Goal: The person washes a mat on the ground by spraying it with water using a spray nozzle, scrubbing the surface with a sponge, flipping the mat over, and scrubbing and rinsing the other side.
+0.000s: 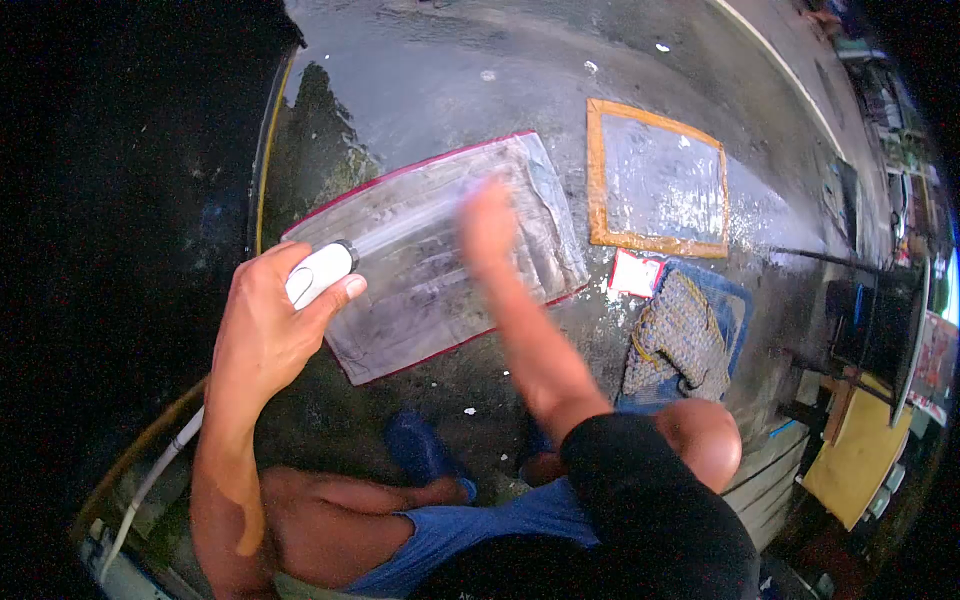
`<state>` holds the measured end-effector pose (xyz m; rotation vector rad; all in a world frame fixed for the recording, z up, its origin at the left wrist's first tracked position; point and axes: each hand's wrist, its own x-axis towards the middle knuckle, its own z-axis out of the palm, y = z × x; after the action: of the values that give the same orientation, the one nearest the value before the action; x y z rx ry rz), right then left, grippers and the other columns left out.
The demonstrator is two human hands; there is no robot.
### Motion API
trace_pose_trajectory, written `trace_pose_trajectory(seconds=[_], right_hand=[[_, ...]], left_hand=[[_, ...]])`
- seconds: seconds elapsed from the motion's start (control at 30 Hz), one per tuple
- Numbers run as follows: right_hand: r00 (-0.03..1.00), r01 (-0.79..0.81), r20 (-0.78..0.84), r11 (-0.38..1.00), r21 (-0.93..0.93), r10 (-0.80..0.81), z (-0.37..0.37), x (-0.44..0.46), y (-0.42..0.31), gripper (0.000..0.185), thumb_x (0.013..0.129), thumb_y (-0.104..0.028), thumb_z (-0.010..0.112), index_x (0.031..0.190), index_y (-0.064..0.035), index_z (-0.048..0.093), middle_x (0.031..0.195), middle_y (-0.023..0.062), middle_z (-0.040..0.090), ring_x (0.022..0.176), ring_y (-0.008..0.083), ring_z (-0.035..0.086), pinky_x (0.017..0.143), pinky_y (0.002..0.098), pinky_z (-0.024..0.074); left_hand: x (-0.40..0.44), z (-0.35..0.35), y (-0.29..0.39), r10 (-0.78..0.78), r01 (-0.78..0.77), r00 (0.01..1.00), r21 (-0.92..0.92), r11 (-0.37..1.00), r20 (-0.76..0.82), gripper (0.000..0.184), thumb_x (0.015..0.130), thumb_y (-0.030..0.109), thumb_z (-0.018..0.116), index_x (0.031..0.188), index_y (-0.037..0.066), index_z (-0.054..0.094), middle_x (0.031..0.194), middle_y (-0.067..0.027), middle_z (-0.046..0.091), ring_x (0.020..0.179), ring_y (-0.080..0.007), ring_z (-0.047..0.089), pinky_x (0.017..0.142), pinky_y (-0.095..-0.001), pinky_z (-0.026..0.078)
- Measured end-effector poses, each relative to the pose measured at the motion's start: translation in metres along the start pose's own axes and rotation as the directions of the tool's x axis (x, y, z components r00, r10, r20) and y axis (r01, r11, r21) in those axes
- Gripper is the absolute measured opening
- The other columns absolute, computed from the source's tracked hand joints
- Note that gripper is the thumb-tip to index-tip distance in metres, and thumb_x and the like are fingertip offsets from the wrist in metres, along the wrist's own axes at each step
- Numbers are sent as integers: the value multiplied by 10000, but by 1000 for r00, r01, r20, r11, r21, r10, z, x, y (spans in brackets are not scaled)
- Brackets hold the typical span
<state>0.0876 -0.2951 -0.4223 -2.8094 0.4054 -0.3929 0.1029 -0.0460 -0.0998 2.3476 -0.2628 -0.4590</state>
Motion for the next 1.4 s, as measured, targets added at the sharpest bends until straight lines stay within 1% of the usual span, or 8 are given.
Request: trace_pose_trajectory(seconds=[0.07,0.23,0.4,0.63,0.77,1.03,1.17,1.4], right_hand=[[795,280,567,959,-28,-216,1,-52,-84,259,876,-170,591,1082,-29,659,963,211,692,848,306,685,698,455,554],[860,493,44,850,184,-508,-12,20,20,291,965,-195,550,1221,-59,569,1043,214,660,895,390,661,799,515,533],[997,-81,-17,990,-113,80,-21,71,70,420,1001,-293,504,1338,-41,488,1088,263,636,812,426,682,669,533,549],[714,360,547,900,248,-436,-17,-77,-23,247,919,-173,571,1133,-49,564,1113,246,661,876,394,689,658,530,553],[944,-267,162,953,-145,289,-88,-5,82,333,979,-280,550,1173,-10,559,1115,237,653,920,427,665,758,535,549],[948,135,223,921,366,-228,-55,-141,-44,422,943,-240,602,1325,-65,560,1092,215,659,723,406,686,641,518,574],[860,-430,185,870,-241,476,-92,-91,101,500,988,-352,563,1396,-76,478,1116,223,609,900,445,675,729,570,556],[749,-651,-255,752,-106,612,-60,-61,120,580,958,-308,596,1442,-45,412,1260,230,577,1054,459,642,905,547,514]], left_hand=[[4,7,-1,24,-24,1000,3,1000,0,338,827,222,828,814,-49,627,709,-169,593,609,-240,552,597,-380,446],[0,2,5,23,-23,998,-14,1000,53,350,830,226,824,802,-53,614,709,-177,572,614,-251,554,600,-395,438],[-8,-7,-2,-59,59,998,-5,998,35,352,832,241,819,808,-51,623,752,-191,593,647,-275,585,621,-395,455],[-2,8,11,29,-25,992,-39,999,120,352,840,259,810,834,-49,640,800,-232,608,739,-409,621,675,-426,476],[-10,6,10,52,-46,992,-61,997,113,347,833,227,819,800,-52,616,758,-204,579,670,-373,584,637,-422,456],[0,17,17,116,-110,988,-57,992,104,359,830,229,820,783,-57,609,745,-197,566,648,-346,565,622,-427,441],[-2,18,16,157,-153,984,-57,987,87,352,827,222,819,786,-59,612,751,-202,566,651,-348,563,626,-427,442],[-6,7,16,25,-16,992,-74,997,120,343,825,214,816,801,-65,617,770,-210,570,687,-372,568,647,-441,446]])
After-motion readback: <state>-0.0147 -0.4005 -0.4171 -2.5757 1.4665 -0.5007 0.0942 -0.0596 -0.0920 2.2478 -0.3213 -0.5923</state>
